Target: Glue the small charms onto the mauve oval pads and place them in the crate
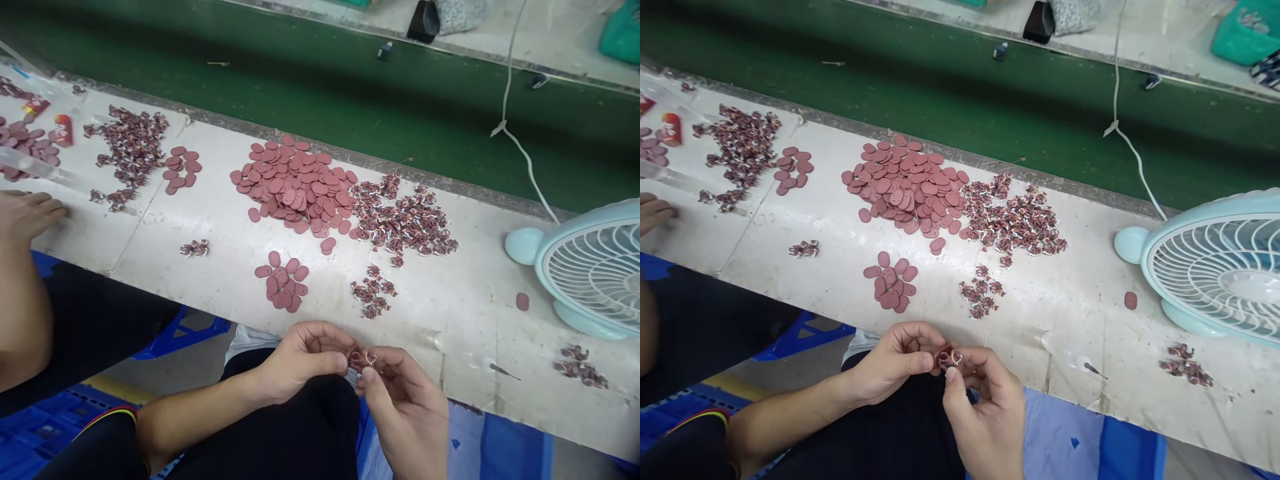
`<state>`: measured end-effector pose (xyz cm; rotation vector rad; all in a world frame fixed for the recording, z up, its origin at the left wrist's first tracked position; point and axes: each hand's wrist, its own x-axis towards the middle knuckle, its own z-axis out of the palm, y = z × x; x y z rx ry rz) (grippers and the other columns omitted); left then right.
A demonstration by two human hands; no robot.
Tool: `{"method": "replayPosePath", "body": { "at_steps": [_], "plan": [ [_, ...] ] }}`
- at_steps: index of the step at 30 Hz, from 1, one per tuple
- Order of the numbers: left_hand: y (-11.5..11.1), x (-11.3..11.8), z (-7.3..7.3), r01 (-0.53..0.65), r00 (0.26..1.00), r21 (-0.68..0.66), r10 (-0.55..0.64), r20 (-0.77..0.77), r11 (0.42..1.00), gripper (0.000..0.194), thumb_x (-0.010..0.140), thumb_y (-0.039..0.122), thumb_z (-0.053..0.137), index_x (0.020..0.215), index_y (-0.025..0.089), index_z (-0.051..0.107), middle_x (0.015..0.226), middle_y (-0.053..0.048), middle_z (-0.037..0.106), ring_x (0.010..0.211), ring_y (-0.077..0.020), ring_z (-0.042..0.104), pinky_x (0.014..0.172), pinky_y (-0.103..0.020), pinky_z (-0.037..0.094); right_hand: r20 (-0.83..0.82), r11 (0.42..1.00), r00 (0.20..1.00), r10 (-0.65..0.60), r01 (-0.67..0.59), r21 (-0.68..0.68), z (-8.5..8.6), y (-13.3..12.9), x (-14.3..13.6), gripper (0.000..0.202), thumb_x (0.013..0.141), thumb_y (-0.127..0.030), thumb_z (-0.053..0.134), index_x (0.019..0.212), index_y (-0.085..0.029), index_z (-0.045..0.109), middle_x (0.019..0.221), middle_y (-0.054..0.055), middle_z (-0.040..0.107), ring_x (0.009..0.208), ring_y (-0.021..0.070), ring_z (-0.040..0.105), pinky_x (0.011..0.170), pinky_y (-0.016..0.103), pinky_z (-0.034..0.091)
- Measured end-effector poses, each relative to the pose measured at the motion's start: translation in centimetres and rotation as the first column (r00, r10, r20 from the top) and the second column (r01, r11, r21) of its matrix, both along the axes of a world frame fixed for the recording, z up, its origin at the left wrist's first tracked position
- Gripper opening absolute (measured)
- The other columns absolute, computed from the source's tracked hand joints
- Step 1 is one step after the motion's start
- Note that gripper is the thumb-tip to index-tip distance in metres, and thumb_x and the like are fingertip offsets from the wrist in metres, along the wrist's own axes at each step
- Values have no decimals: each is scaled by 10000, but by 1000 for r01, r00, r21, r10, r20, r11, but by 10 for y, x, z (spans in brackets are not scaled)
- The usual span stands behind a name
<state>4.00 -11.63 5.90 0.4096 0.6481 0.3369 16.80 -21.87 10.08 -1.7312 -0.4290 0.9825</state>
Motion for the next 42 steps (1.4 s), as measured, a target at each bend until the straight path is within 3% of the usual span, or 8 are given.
{"method": "replayPosePath", "body": {
  "at_steps": [5, 17, 33, 36, 38, 39, 40, 42],
  "plan": [
    [-3, 2, 2, -4, 999, 58, 6, -36, 998, 132, 748, 220, 908, 735, 151, 795, 1010, -105, 833, 936, -222, 763, 878, -333, 567, -14, 997, 997, 82, -82, -12, -3, 0, 5, 143, 885, -362, 745, 873, -222, 721, 767, 26, 714, 645, 134, 658, 608, 225, 584],
    [-9, 8, 6, 5, 999, 108, -1, -40, 994, 107, 783, 234, 884, 738, 160, 822, 1017, -119, 835, 950, -249, 768, 909, -382, 567, 82, 980, 977, 197, -194, -44, 5, -3, 21, 115, 886, -335, 751, 869, -229, 709, 779, 16, 726, 655, 138, 693, 607, 208, 591],
    [-12, 14, 4, -56, 995, 199, 72, -73, 978, 114, 797, 250, 877, 748, 171, 810, 983, -80, 832, 929, -203, 763, 868, -304, 577, 11, 998, 998, 56, -56, 4, -8, -5, 14, 126, 843, -393, 783, 898, -285, 751, 840, 38, 767, 671, 181, 709, 615, 304, 616],
    [-8, 11, 3, 43, 995, 284, -16, -100, 958, 167, 839, 335, 840, 905, 182, 839, 1156, -112, 806, 942, -215, 770, 766, -283, 610, -32, 998, 998, -60, 60, -4, -14, -13, 15, 178, 801, -399, 827, 905, -272, 759, 805, 36, 766, 643, 192, 720, 607, 321, 630],
    [4, 2, 2, 168, 981, 461, -102, -163, 871, 239, 886, 366, 789, 1047, 195, 831, 1283, -133, 763, 1000, -239, 770, 725, -283, 624, -42, 976, 975, -220, 219, -13, -20, -28, 18, 242, 757, -404, 866, 908, -249, 757, 786, 34, 768, 595, 188, 713, 588, 322, 630],
    [14, -5, 1, 226, 969, 594, -113, -220, 772, 248, 905, 352, 768, 1095, 202, 821, 1299, -133, 756, 1035, -247, 765, 752, -295, 633, -38, 951, 950, -309, 309, -17, -24, -39, 20, 276, 735, -409, 884, 911, -239, 755, 770, 31, 766, 572, 184, 706, 579, 321, 627],
    [27, -12, 0, 283, 952, 729, -90, -293, 624, 235, 921, 319, 750, 1117, 205, 814, 1284, -128, 764, 1071, -248, 758, 811, -312, 636, -31, 919, 919, -393, 393, -22, -29, -52, 23, 308, 712, -412, 899, 915, -232, 753, 755, 25, 763, 561, 183, 703, 574, 316, 623],
    [56, -26, -3, 376, 915, 904, 71, -397, 205, 241, 948, 244, 710, 1172, 206, 791, 1234, -115, 783, 1114, -247, 744, 959, -372, 617, 9, 847, 848, -530, 530, -36, -42, -81, 31, 348, 678, -417, 921, 912, -226, 748, 724, 10, 749, 571, 182, 708, 572, 294, 610]
  ]
}}
